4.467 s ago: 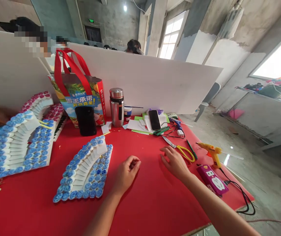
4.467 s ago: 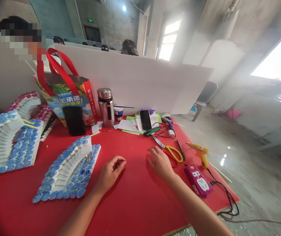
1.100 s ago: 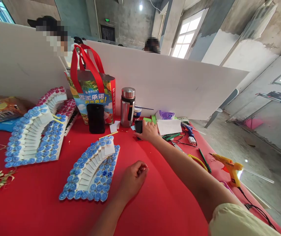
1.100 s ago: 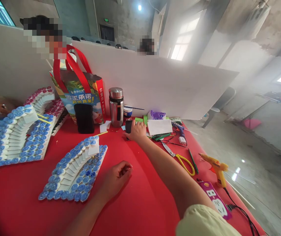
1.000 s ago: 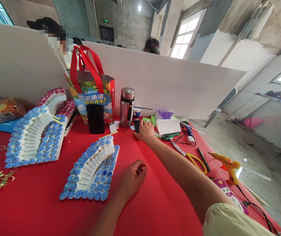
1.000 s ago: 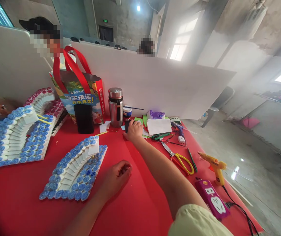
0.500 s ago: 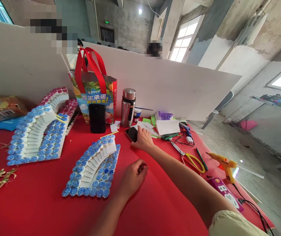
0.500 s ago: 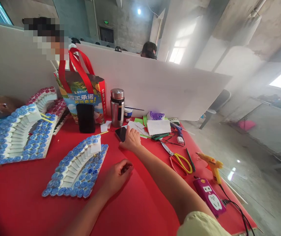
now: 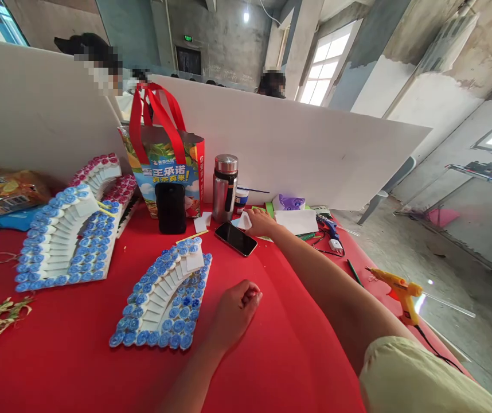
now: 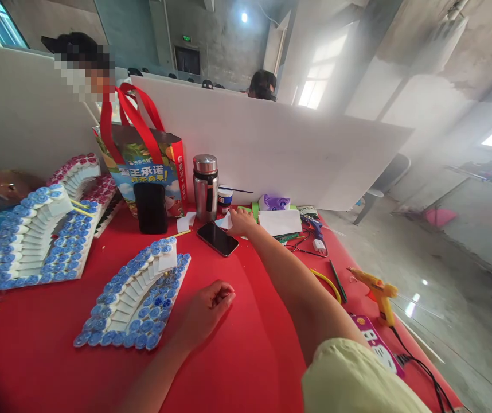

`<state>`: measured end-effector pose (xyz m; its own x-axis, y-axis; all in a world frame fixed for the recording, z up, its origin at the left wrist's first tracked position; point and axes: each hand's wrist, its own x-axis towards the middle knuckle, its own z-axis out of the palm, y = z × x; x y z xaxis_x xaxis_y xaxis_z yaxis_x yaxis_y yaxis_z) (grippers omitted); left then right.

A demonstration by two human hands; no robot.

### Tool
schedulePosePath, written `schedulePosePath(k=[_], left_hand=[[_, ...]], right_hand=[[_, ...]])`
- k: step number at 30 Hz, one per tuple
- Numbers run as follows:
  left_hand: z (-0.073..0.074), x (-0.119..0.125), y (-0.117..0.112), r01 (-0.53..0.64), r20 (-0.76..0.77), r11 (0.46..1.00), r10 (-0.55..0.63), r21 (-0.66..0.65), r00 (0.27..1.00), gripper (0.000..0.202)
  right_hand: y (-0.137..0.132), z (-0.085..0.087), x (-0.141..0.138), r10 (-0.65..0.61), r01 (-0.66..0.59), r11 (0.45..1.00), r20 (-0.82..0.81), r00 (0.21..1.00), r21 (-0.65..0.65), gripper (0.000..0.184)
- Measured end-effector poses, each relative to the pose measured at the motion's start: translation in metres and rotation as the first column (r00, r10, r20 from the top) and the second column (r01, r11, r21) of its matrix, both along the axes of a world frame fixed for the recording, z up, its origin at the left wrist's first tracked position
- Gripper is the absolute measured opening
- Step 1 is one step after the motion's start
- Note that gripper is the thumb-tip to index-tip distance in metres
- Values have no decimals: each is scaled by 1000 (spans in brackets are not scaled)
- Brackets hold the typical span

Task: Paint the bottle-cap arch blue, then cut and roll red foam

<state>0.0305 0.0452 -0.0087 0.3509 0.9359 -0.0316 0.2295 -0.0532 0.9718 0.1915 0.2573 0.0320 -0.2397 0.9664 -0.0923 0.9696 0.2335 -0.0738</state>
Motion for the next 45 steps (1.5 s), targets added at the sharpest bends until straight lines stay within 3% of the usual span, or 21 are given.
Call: schedulePosePath(k=[5, 10, 16, 20, 23, 25, 28, 30, 33, 36, 39, 42, 45], left_hand=[[3, -1, 2, 29, -32, 999, -28, 29, 999, 21], [4, -2, 2, 34, -58, 999, -32, 24, 998, 21], [3, -2, 1, 33, -50, 999, -31, 32, 998, 21], [-1, -2, 2, 30, -52, 998, -27, 60, 998, 22], [-3, -2, 3, 36, -54, 996, -32, 77, 998, 23], [-3, -2, 3, 41, -57, 995, -36, 86, 998, 23], [-2, -2, 4, 39, -66, 994, -32, 105, 997, 22], [-1, -2, 4, 34, -63, 993, -27, 115, 998, 22], [1, -2, 3, 22, -40, 994, -18, 110, 999, 22], [2, -1, 2, 8, -13, 997, -7, 82, 1000, 22], [3, 0, 1, -1, -3, 998, 1, 61, 1000, 22], [2, 0, 1, 6, -7, 999, -6, 43, 1000, 22], [2, -1, 1, 10, -4, 1000, -10, 24, 1000, 24]], right_hand=[[27, -5, 2, 25, -23, 995, 20, 999, -101, 94], [26, 1, 11, 102, -103, 994, -24, 994, -38, 98], [12, 32, 26, 228, -227, 973, -207, 951, 27, 98], [-1, 58, 34, 312, -274, 950, -496, 810, 150, 97], [-13, 82, 44, 315, -193, 945, -584, 748, 263, 95], [-21, 97, 52, 255, -113, 955, -569, 782, 273, 92], [-35, 110, 60, 124, -56, 981, -380, 916, 185, 80], [-48, 108, 62, 92, -69, 989, -185, 978, 128, 76], [-72, 86, 60, 144, -144, 990, 28, 989, -10, 85], [-93, 59, 61, 208, -189, 959, 67, 976, -211, 95], [-98, 47, 67, 216, -186, 936, 71, 974, -299, 99], [-81, 51, 71, 182, -167, 970, 70, 981, -177, 80], [-44, 56, 70, 74, -76, 997, 100, 992, 12, 49]])
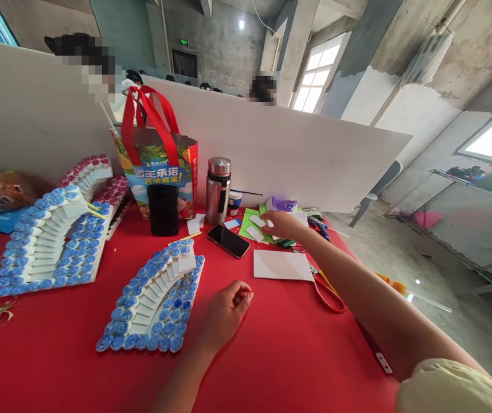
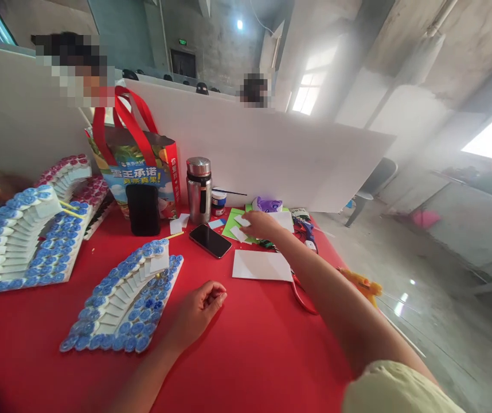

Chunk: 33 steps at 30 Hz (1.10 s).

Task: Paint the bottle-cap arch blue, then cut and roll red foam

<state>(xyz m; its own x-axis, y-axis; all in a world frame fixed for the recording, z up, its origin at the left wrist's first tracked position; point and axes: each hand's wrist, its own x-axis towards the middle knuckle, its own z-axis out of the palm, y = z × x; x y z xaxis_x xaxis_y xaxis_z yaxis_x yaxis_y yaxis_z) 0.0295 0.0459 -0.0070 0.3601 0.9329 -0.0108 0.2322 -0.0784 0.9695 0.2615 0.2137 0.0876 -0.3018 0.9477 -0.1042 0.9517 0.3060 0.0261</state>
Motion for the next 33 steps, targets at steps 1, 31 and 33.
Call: schedulePosePath(k=[1, 31, 33], left_hand=[[0, 0, 0, -1, 2, 1000, 1, -7, 1000, 24], [-1, -1, 1, 15, 19, 999, -14, -36, 1000, 25], [0, -1, 1, 16, 20, 1000, -15, -24, 1000, 25]], right_hand=[[14, -1, -2, -36, 36, 999, 16, 999, 33, 42], [85, -41, -28, -302, 296, 953, 238, 923, 60, 37], [76, -33, -23, -309, 306, 951, 217, 926, 48, 36]])
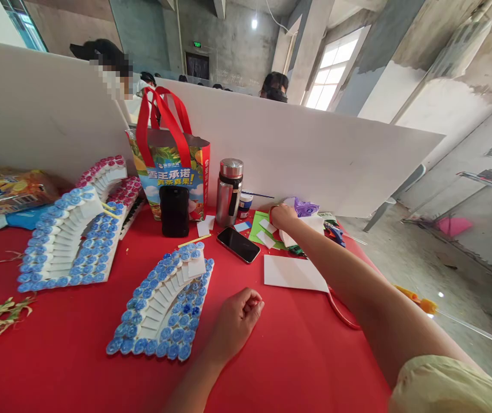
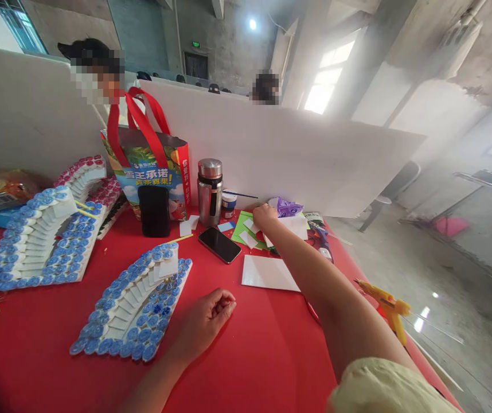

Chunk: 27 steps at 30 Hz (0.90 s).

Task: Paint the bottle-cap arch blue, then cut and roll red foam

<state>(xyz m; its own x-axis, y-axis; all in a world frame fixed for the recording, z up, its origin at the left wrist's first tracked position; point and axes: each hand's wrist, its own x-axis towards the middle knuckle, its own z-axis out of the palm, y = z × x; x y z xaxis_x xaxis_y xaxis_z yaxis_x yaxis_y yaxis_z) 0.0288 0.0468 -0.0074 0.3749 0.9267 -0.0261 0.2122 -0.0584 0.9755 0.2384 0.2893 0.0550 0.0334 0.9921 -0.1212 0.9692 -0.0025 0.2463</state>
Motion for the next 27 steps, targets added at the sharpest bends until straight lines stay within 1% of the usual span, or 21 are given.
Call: schedulePosePath(k=[6, 12, 16, 20, 24, 27], left_hand=[[2, -1, 0, 6, -20, 999, -5, 34, 1000, 24], [0, -2, 0, 8, -43, 997, -4, 83, 999, 25], [-1, -2, 0, 13, -47, 995, -8, 97, 999, 24], [0, -3, 1, 16, -58, 995, -11, 102, 998, 25], [0, -3, 1, 28, -58, 994, -22, 104, 998, 24], [-1, -3, 1, 26, -53, 994, -20, 109, 998, 24]], right_hand=[[-21, 29, 19, -47, 45, 999, -82, 996, -23, 35], [-27, 53, 31, -83, 90, 995, -129, 988, 48, 34], [-28, 63, 35, -108, 119, 990, -144, 984, 75, 28], [-28, 70, 35, -120, 137, 985, -157, 980, 101, 35], [-30, 78, 33, -138, 163, 978, -178, 974, 132, 33], [-31, 84, 31, -150, 180, 972, -189, 970, 153, 37]])
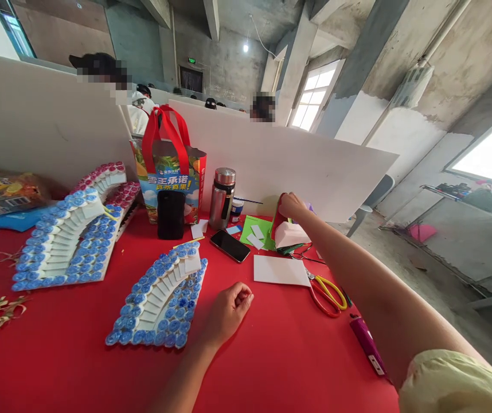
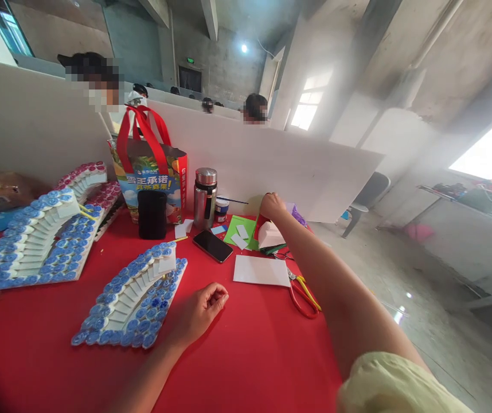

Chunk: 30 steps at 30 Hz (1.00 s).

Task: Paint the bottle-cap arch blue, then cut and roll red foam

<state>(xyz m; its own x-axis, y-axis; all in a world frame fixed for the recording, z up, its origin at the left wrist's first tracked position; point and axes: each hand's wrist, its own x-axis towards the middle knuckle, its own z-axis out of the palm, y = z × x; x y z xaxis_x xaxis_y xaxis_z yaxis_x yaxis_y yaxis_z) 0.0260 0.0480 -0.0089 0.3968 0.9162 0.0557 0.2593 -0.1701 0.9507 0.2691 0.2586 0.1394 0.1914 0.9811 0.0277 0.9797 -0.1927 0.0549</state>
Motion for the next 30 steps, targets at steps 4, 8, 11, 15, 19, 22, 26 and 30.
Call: schedulePosePath(k=[4, 8, 11, 15, 19, 22, 26, 30], left_hand=[[-1, -1, 0, -6, 3, 1000, 6, 4, 1000, 23], [2, -1, -1, -9, -2, 1000, 9, 4, 1000, 22], [5, -1, -1, -14, -8, 1000, 14, 4, 1000, 22], [4, 0, 0, -18, -1, 1000, 18, 11, 1000, 22], [-1, 1, 0, -21, 14, 999, 21, 32, 1000, 22], [-2, 2, 0, -40, 29, 999, 40, 24, 999, 27], [0, 2, 0, -242, 155, 969, 231, 49, 960, 44], [7, 1, 1, -404, 382, 902, 323, 152, 866, 92]], right_hand=[[1, 6, -3, -3, 3, 1000, 6, 1000, 22, 41], [2, 11, -7, -3, 1, 998, 28, 1000, 65, 41], [-1, 17, -12, -9, 2, 993, 58, 998, 115, 39], [-15, 36, -16, -10, -15, 977, 118, 993, 211, 40], [-48, 65, -7, 15, -89, 939, 219, 976, 331, 42], [-81, 89, 5, 52, -188, 875, 298, 953, 446, 39], [-128, 117, 13, 98, -243, 778, 271, 958, 579, 43], [-176, 130, -2, 263, -411, 658, 319, 910, 631, 50]])
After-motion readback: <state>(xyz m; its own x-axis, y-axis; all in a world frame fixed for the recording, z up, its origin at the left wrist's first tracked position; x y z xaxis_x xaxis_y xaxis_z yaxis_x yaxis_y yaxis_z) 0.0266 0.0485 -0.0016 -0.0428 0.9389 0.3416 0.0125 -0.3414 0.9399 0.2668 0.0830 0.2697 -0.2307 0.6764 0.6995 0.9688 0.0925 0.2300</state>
